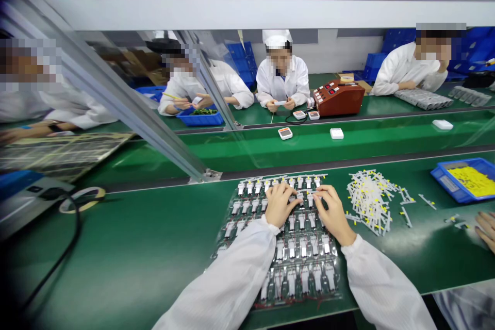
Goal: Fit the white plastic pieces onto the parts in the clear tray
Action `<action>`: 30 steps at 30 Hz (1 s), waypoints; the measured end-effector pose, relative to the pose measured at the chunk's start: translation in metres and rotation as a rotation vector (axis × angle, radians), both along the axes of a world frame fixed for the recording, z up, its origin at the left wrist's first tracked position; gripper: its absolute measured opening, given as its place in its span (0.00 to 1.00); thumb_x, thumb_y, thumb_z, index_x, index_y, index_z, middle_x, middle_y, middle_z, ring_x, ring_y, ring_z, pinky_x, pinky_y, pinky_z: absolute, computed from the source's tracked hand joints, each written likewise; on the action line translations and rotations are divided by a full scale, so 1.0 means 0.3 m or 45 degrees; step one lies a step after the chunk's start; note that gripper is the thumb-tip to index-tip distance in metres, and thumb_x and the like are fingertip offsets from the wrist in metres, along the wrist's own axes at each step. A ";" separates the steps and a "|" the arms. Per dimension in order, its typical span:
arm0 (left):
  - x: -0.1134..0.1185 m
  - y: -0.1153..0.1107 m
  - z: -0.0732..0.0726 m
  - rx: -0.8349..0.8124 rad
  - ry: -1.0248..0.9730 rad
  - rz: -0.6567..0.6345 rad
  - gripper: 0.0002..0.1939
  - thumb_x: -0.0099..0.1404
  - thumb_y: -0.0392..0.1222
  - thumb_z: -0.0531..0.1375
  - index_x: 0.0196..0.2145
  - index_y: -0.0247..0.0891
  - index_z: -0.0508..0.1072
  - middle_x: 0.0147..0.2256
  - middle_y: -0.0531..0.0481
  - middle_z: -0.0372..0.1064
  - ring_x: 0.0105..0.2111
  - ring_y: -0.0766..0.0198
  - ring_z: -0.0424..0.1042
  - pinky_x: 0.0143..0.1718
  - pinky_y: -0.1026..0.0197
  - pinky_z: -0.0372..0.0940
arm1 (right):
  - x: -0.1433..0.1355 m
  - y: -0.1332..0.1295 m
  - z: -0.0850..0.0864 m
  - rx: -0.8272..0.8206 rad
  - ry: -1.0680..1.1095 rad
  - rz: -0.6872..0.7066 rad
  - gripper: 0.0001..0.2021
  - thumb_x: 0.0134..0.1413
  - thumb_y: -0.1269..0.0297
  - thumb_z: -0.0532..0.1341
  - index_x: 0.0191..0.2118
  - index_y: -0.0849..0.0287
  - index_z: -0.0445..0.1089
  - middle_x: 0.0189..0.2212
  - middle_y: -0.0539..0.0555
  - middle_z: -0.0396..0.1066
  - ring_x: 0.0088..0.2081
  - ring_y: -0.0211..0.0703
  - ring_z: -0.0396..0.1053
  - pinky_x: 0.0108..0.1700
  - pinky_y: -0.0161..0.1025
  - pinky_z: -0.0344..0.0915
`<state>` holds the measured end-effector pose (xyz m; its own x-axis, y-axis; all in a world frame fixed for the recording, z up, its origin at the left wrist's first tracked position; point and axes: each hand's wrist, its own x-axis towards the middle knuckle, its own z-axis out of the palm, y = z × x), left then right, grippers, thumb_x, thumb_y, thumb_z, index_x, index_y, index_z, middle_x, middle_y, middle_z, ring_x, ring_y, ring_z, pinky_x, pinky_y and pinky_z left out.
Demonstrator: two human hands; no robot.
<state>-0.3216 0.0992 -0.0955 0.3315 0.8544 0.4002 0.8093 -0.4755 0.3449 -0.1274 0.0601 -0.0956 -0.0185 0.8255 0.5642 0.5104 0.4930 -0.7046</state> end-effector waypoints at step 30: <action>-0.101 0.022 0.090 0.053 -0.048 -0.108 0.17 0.70 0.45 0.53 0.26 0.40 0.73 0.38 0.48 0.69 0.45 0.56 0.62 0.50 0.47 0.49 | 0.074 0.015 0.011 0.190 -0.020 -0.227 0.07 0.62 0.65 0.55 0.37 0.56 0.70 0.37 0.57 0.68 0.42 0.47 0.68 0.45 0.47 0.66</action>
